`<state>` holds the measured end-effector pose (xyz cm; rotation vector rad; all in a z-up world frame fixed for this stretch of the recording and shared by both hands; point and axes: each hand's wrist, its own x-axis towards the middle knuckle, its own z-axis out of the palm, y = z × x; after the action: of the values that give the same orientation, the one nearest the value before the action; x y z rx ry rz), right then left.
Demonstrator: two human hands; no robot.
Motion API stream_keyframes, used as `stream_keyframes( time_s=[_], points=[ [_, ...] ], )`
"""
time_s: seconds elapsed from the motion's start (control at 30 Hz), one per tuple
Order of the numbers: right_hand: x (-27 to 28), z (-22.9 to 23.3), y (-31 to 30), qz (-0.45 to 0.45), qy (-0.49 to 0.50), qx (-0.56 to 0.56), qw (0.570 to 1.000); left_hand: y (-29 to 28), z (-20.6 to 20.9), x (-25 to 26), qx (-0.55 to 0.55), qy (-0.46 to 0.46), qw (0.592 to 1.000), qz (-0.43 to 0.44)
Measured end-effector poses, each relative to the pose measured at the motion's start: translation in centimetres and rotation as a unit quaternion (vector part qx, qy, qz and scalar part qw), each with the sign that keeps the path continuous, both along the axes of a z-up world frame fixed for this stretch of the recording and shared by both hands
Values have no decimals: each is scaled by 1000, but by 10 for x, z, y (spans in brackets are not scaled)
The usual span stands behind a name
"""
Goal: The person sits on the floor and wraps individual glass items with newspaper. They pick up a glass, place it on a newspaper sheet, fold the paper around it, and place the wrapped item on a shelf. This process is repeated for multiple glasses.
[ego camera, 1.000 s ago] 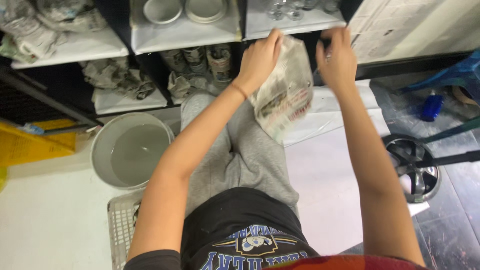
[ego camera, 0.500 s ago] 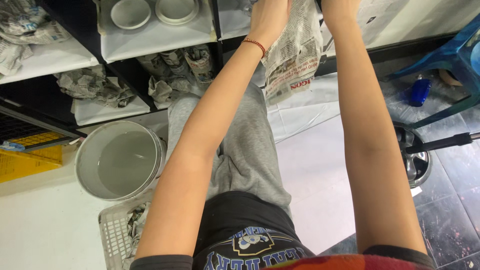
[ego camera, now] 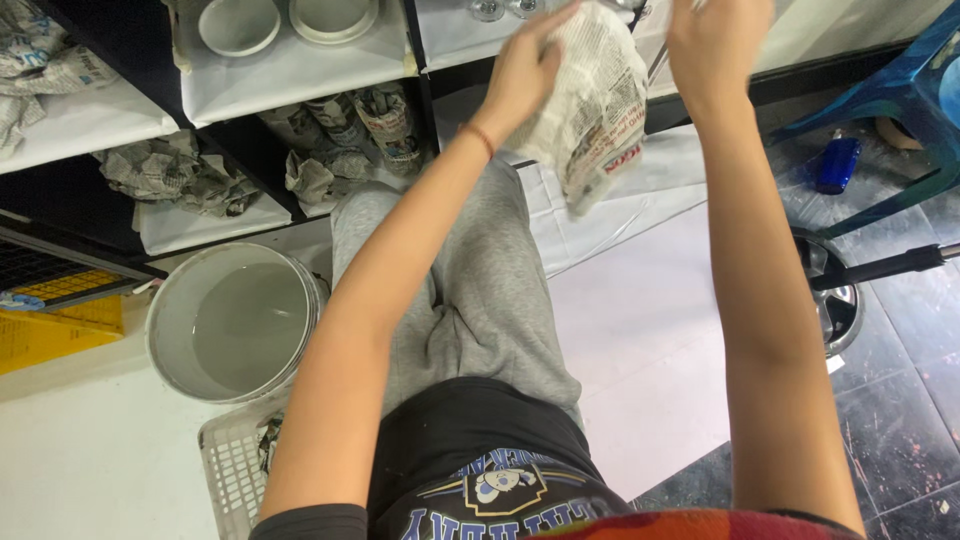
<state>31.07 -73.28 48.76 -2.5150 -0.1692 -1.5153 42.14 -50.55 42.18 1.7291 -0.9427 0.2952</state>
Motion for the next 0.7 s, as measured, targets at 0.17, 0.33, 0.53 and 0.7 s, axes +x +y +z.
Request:
stream_keyframes(
  time_s=[0.17,0.33,0.53,0.7],
  points=[
    [-105,23,61,210,20,230,950,49,-28,-72,-43,139,980,-134],
    [-139,-32,124,275,212,466,814,120,-53,-151,-4,172,974,-151],
    [-117,-86,213,336,318,547,698,198,-69,-159,12,114,992,-59],
    [-85,-92,236,294,333,465,766,221,-89,-137,-158,283,946,25]
  ],
)
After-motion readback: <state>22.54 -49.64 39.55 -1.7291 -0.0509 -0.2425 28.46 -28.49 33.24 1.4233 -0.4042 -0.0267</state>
